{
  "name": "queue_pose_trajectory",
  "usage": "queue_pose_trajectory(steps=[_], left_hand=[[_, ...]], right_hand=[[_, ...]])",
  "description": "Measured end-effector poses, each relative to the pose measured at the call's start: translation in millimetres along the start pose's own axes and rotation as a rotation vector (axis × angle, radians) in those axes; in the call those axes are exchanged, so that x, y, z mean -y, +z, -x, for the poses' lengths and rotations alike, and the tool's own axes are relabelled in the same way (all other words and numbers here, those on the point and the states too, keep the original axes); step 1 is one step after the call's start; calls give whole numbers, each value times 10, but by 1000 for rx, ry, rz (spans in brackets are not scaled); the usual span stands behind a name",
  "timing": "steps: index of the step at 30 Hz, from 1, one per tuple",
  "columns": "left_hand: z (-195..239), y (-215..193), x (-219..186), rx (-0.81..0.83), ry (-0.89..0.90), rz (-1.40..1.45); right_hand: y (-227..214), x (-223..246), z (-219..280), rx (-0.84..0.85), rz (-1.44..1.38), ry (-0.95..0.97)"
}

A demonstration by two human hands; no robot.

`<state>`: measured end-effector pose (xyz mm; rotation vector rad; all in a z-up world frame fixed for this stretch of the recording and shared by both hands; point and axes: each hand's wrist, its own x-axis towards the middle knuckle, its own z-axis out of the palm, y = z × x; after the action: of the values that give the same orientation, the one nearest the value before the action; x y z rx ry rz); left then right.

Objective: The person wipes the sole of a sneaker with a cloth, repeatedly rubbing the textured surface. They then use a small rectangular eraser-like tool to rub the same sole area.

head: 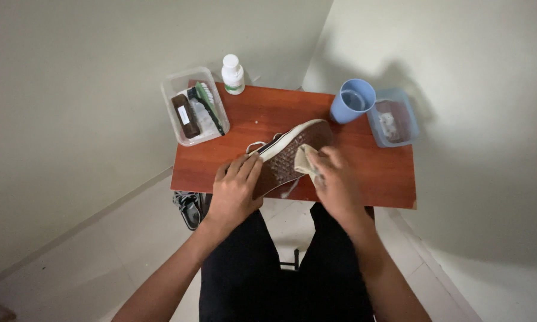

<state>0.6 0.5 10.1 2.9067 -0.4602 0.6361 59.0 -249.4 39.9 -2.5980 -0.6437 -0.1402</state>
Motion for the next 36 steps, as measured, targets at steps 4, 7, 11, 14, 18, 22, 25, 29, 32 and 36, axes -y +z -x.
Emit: queue_pose_trajectory(steps=[4, 7, 11, 14, 18, 22, 25, 29, 32, 36], left_hand=[[30, 91, 8, -17, -20, 17], [62, 123, 16, -28, -20, 0], [39, 91, 36, 21, 7, -43], [73, 116, 8, 35, -17, -58], [55, 84, -22, 22, -48, -41], [113, 78, -20, -1, -22, -29], [80, 92, -4, -14, -6, -26], [88, 126, 32, 35, 12, -6], [119, 171, 38, 35, 15, 1], [68, 150, 91, 19, 46, -49]], right_hand=[[427, 5, 18, 63, 275, -83], [659, 62, 37, 69, 462, -125], [681, 260, 13, 9, 331, -42], [469, 129, -41, 136, 267, -77], [-183, 92, 106, 334, 78, -50], [-70, -136, 171, 330, 190, 14], [28, -168, 99, 247, 257, -53], [37, -50, -95, 245, 85, -35], [71, -82, -295, 313, 66, 32], [350, -12, -424, 294, 238, 103]])
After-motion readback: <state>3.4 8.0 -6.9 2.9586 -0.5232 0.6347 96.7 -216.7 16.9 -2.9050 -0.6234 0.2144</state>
